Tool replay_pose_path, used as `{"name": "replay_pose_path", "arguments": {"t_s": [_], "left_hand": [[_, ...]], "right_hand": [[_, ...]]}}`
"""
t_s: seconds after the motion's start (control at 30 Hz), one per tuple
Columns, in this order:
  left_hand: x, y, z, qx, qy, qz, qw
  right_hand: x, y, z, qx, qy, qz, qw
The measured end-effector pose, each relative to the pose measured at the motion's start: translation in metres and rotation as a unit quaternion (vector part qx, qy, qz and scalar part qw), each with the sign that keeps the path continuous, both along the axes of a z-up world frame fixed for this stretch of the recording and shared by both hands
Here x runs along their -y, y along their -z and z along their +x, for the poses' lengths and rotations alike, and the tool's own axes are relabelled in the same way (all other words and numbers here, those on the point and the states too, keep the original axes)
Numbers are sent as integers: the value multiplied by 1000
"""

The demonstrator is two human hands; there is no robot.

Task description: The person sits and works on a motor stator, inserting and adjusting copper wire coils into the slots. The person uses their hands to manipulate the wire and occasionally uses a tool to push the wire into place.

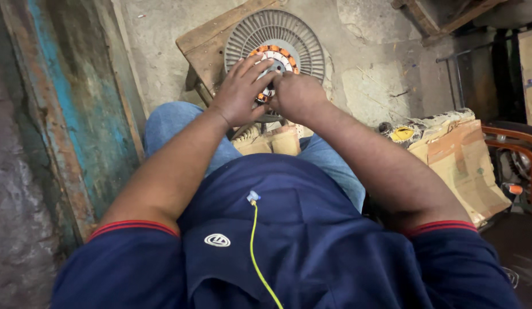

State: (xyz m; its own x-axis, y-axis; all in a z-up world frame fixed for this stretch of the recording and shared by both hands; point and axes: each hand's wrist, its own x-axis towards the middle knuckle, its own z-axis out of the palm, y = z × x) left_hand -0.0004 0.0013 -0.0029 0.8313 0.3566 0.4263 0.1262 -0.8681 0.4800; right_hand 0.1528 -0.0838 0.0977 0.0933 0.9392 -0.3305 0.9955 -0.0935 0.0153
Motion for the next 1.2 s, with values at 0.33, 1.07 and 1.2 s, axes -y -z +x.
{"name": "replay_pose_path", "arguments": {"t_s": [0.33,1.07,1.2], "left_hand": [[3,2,2,-4,-16,-1,1000],[7,-4,3,-17,-16,-7,1000],[9,-9,3,-23,-16,-11,1000]], "right_hand": [[12,10,4,-16,12,52,998],[84,41,6,-158,63,252,953],[82,52,5,-185,71,260,945]]}}
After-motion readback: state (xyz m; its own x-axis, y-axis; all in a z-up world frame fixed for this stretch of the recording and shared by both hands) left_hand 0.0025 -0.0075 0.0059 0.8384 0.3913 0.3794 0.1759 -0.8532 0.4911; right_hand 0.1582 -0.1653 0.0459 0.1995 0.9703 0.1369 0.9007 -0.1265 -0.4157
